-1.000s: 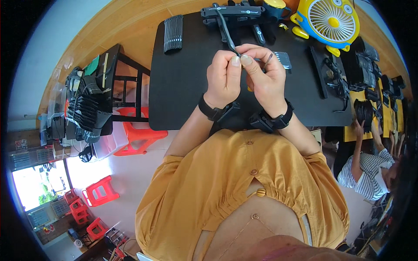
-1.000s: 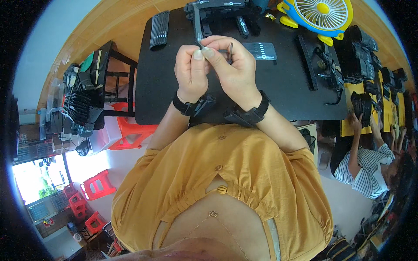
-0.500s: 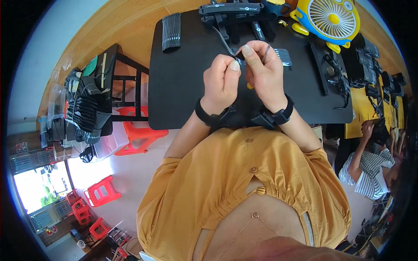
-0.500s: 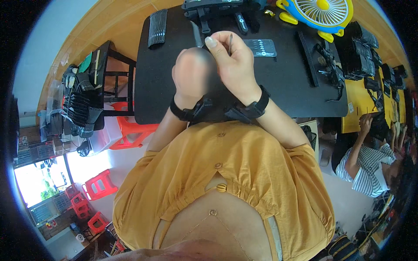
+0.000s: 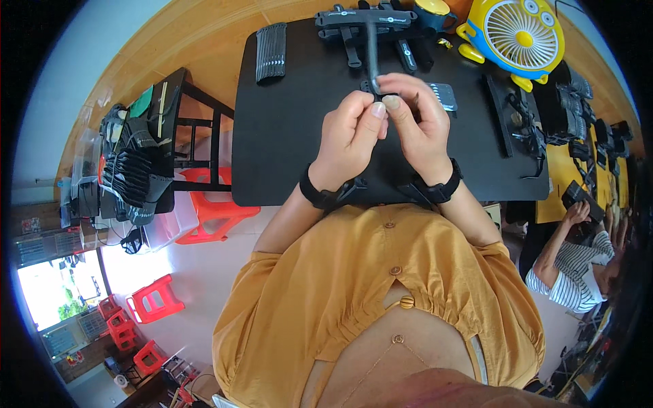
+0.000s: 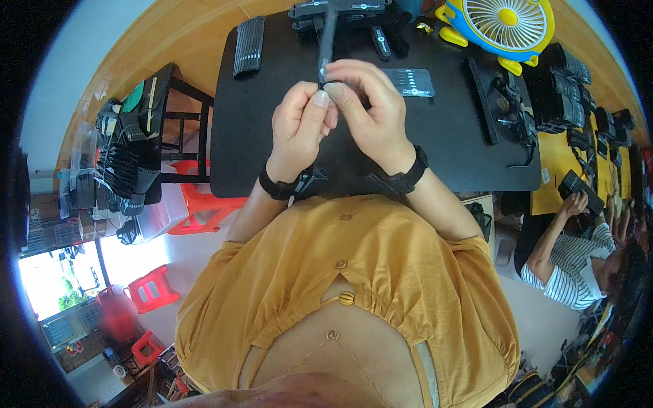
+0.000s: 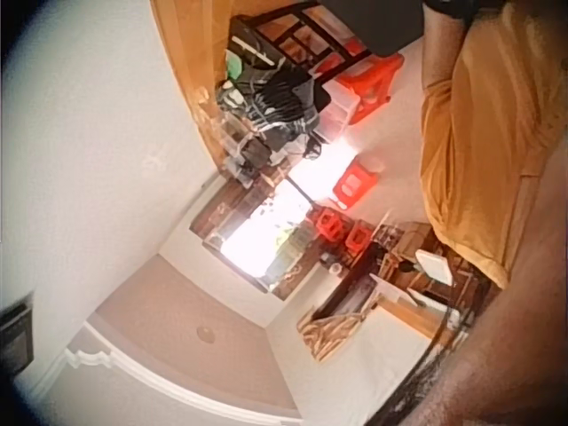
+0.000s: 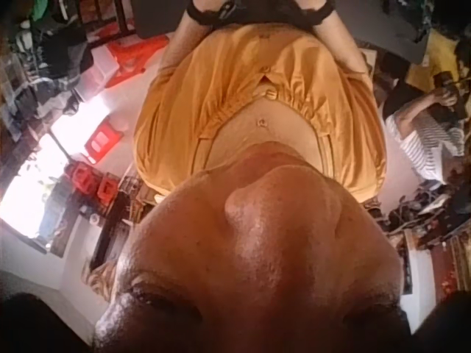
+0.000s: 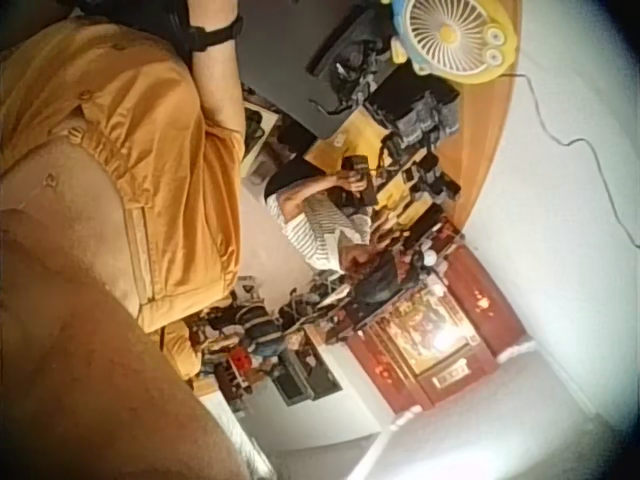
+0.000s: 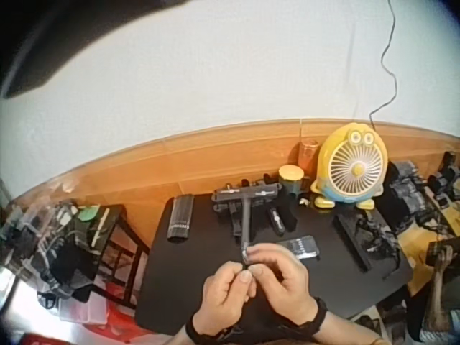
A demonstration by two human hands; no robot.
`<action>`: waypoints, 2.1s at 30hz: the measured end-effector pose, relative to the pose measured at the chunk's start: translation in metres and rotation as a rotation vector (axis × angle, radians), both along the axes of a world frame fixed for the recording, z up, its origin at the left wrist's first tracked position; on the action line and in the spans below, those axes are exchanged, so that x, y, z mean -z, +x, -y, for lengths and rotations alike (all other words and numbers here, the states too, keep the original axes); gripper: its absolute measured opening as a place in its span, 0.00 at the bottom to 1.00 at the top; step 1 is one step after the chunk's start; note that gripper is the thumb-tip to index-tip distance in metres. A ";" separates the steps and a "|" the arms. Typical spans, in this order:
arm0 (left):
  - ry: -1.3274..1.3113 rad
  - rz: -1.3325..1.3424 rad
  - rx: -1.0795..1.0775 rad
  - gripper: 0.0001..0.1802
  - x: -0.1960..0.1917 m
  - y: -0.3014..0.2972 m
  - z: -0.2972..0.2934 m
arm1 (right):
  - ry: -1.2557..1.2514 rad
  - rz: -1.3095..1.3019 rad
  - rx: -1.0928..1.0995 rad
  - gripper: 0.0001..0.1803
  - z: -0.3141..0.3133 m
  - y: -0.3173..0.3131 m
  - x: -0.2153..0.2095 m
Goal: Assembling small black straps and components at a workshop table.
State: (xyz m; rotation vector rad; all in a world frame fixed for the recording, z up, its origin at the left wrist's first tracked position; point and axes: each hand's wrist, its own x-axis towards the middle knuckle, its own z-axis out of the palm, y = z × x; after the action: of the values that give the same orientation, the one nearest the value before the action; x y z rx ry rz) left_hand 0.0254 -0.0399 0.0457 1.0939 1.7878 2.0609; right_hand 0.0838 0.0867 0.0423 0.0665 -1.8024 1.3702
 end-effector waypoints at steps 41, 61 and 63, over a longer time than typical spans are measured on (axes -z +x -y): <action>-0.424 0.212 0.443 0.09 0.037 -0.006 -0.008 | -0.513 0.256 -0.186 0.09 -0.063 -0.004 -0.018; -0.185 0.699 0.446 0.09 0.014 -0.003 -0.029 | -0.619 0.283 -0.297 0.17 -0.048 0.012 -0.015; -0.247 0.693 0.437 0.09 0.015 -0.012 -0.016 | -0.753 0.108 -0.184 0.16 -0.077 0.011 -0.020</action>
State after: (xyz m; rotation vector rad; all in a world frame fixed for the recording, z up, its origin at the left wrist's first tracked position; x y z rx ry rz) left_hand 0.0133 -0.0240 0.0304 0.5323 1.2684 1.6178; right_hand 0.0952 0.1638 0.0627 -0.2509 -1.2783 2.1347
